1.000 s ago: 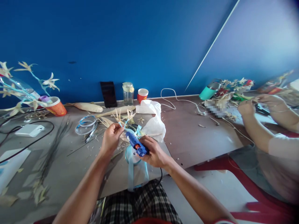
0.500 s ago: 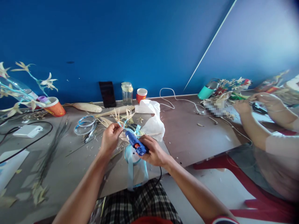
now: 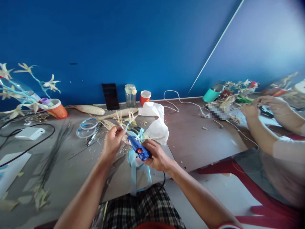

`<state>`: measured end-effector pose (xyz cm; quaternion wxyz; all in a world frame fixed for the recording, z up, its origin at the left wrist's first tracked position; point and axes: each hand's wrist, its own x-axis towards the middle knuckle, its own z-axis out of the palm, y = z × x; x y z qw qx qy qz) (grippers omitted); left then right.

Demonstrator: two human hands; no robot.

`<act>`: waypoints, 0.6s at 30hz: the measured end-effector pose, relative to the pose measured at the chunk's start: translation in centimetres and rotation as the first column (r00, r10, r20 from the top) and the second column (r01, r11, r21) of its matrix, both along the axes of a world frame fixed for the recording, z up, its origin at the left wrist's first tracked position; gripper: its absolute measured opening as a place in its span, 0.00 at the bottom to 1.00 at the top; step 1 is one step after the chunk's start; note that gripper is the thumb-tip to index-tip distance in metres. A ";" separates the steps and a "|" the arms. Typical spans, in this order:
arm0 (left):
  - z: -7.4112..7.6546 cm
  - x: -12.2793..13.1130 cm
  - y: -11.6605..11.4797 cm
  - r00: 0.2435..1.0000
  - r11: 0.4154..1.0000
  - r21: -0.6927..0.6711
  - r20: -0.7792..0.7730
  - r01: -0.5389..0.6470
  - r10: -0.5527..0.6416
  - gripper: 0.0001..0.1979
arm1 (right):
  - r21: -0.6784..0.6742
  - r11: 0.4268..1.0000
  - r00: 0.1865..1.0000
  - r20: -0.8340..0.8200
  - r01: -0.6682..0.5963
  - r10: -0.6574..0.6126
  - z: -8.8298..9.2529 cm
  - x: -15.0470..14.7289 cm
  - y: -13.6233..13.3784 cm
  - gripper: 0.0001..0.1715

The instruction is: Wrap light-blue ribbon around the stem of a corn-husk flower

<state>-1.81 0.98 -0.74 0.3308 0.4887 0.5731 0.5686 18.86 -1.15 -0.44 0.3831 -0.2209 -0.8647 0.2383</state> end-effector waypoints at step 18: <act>0.3 0.1 -0.1 1.000 1.000 -0.005 0.006 -0.010 0.010 0.12 | -0.016 1.000 1.000 0.003 -0.017 0.017 -0.1 0.2 -0.1 0.12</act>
